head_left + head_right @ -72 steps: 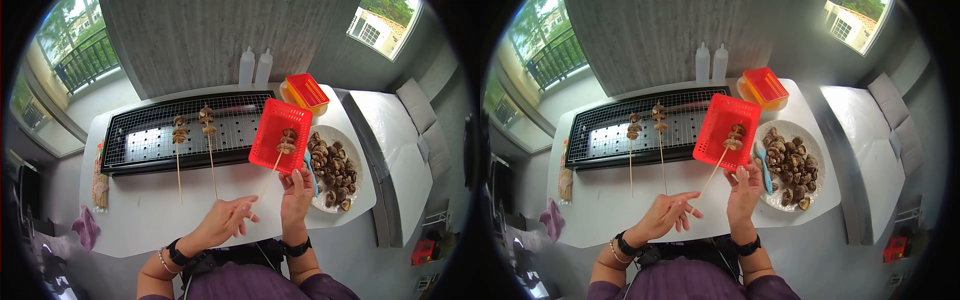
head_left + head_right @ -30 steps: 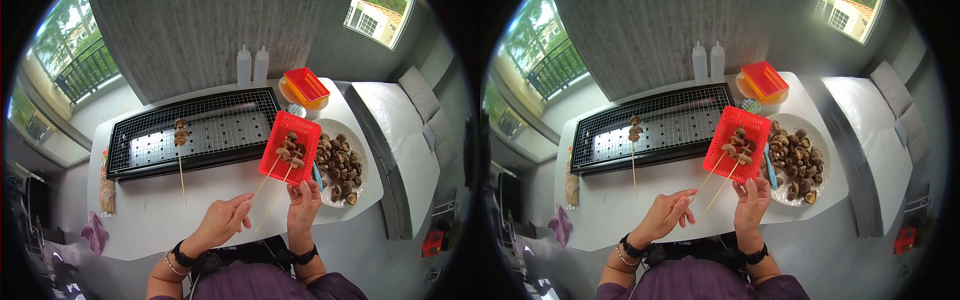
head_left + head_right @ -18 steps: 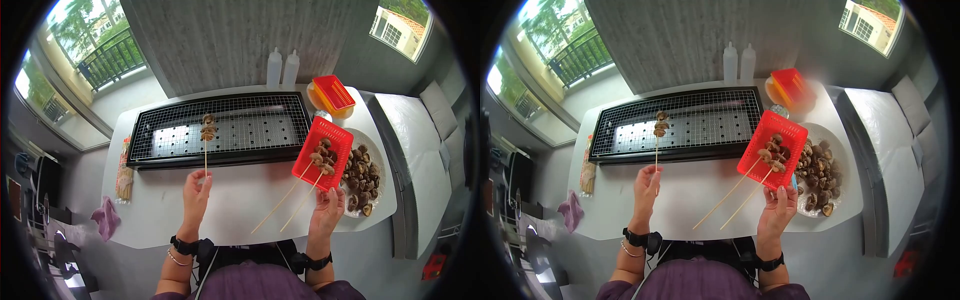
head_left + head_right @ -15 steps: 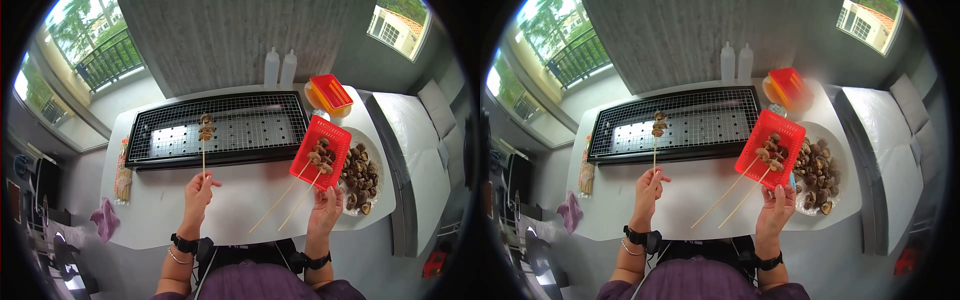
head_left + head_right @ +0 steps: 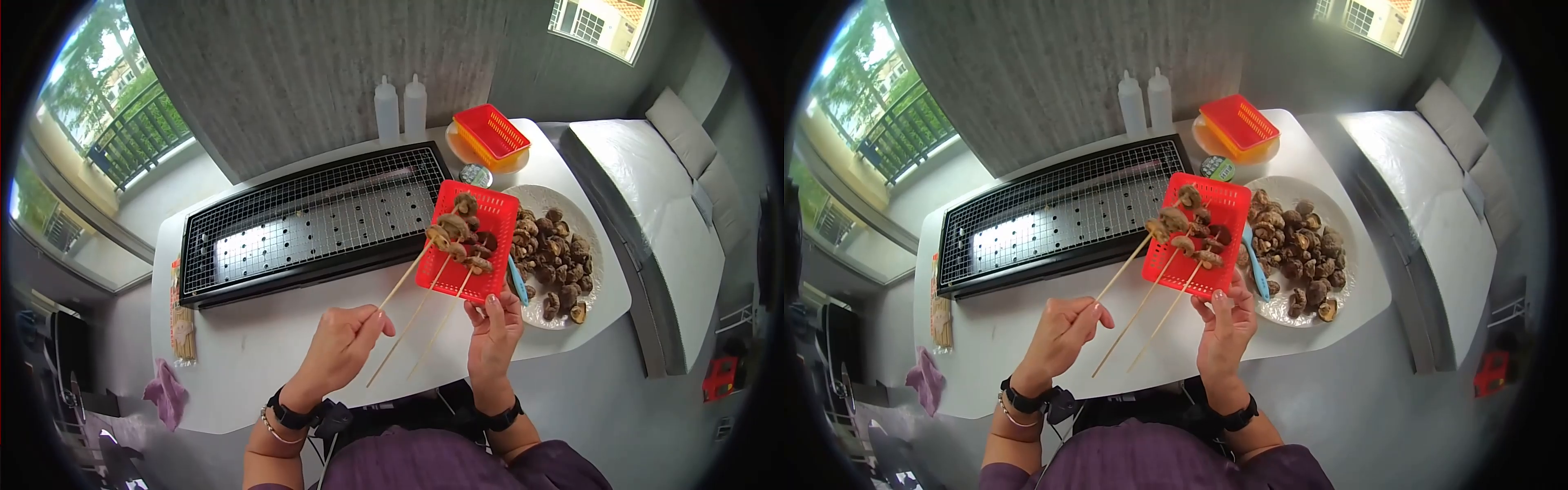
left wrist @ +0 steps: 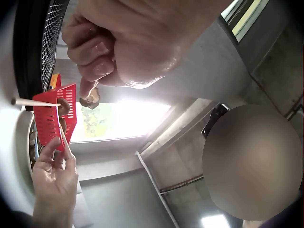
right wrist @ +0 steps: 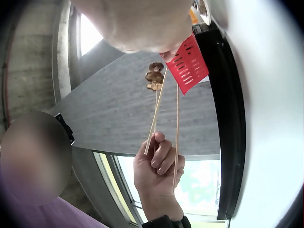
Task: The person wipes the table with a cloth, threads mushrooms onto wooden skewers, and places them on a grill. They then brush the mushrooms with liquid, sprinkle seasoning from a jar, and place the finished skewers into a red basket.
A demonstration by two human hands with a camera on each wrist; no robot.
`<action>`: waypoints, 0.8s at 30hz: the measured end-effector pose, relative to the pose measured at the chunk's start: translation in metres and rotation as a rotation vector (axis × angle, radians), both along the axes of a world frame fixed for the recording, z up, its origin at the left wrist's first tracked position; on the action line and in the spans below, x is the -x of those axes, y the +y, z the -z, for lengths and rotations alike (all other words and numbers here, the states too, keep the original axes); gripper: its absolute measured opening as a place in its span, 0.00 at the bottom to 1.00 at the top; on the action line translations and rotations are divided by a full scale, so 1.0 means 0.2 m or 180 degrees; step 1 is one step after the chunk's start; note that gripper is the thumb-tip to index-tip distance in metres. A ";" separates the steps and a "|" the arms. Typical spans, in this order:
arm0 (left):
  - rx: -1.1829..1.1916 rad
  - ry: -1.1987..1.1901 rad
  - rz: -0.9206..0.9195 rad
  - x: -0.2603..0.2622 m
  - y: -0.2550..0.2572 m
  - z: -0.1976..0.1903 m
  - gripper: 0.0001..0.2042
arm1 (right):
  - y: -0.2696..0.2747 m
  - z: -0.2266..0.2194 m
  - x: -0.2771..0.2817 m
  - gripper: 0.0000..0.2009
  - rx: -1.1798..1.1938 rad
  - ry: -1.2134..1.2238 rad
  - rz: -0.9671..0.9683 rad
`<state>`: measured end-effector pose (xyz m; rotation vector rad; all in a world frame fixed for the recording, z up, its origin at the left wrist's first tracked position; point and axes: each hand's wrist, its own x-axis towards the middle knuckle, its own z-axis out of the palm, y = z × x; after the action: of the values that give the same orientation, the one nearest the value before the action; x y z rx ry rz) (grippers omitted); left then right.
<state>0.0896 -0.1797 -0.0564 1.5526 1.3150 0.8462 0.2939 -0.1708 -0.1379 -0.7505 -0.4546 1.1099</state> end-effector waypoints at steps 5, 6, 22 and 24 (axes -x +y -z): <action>-0.0571 0.1259 0.0235 -0.08 0.05 0.01 0.14 | -0.02 -0.02 0.03 0.03 0.0047 -0.0011 -0.0042; -0.0567 0.1262 0.0247 -0.08 0.05 0.01 0.14 | -0.02 -0.02 0.02 0.03 0.0053 -0.0007 -0.0032; 0.0179 -0.0361 0.0479 0.09 0.05 0.05 0.18 | -0.04 -0.01 0.07 0.04 0.0022 0.0082 -0.0124; 0.0408 -0.1513 0.0899 0.18 0.10 0.11 0.20 | -0.06 -0.01 0.07 0.05 0.0014 0.0095 -0.0130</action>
<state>0.0528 -0.1594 -0.0783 1.2939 0.7716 0.8635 0.2794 -0.1821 -0.1355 -0.7303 -0.4441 1.1591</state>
